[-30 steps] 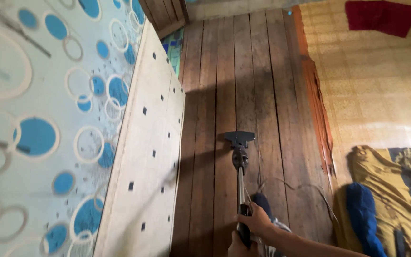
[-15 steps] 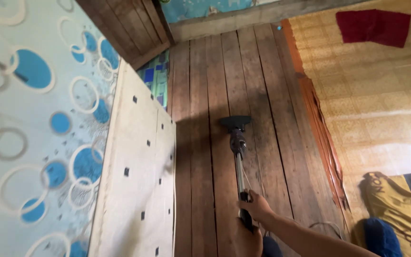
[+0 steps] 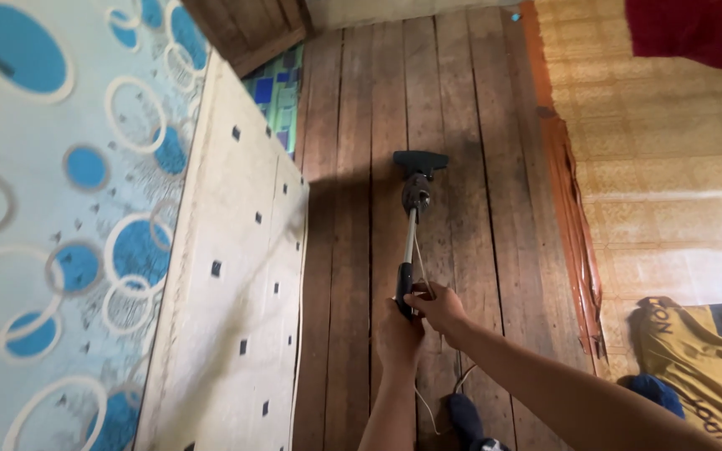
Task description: The recorder uses a stick vacuum cleaner to clean the tiled and wooden floor in a room.
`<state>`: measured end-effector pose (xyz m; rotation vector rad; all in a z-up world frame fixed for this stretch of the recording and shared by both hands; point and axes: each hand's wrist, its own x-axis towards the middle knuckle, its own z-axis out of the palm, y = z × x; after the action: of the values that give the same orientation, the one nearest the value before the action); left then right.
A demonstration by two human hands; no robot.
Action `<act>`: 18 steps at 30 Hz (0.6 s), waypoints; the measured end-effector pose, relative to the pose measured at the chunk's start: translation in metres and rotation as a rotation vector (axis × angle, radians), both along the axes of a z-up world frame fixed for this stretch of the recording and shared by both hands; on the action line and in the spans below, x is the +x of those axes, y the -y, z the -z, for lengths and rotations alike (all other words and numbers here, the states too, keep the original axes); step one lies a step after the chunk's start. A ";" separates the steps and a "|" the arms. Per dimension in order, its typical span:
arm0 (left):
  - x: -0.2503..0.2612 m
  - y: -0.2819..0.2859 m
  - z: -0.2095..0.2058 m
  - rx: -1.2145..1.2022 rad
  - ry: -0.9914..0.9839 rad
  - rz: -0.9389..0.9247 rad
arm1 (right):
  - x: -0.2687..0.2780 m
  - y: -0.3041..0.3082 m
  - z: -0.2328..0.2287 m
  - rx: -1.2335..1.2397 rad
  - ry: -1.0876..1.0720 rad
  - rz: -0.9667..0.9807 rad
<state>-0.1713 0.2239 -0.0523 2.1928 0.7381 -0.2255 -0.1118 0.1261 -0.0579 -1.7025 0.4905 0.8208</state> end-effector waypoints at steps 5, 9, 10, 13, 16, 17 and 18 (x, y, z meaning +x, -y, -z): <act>-0.044 -0.014 -0.001 -0.014 -0.089 0.031 | -0.045 -0.020 0.005 -0.092 0.137 0.030; -0.111 -0.015 0.007 -0.003 -0.016 0.032 | -0.094 -0.034 -0.047 -0.160 0.083 -0.016; -0.127 -0.016 0.001 0.030 -0.011 0.048 | -0.111 -0.036 -0.058 -0.155 0.074 -0.047; -0.171 -0.020 -0.040 -0.007 -0.168 0.045 | -0.159 -0.041 -0.060 -0.178 0.096 -0.115; -0.226 -0.022 -0.055 -0.086 -0.322 0.021 | -0.213 -0.041 -0.039 -0.200 0.137 -0.147; -0.243 -0.025 -0.054 -0.089 -0.300 0.008 | -0.230 -0.043 -0.032 -0.185 0.162 -0.147; -0.259 -0.025 -0.052 -0.087 -0.300 0.013 | -0.245 -0.044 -0.037 -0.185 0.161 -0.142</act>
<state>-0.4307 0.2491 0.0002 2.1045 0.8601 -0.5920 -0.3571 0.1701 -0.0211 -1.9746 0.3465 0.7498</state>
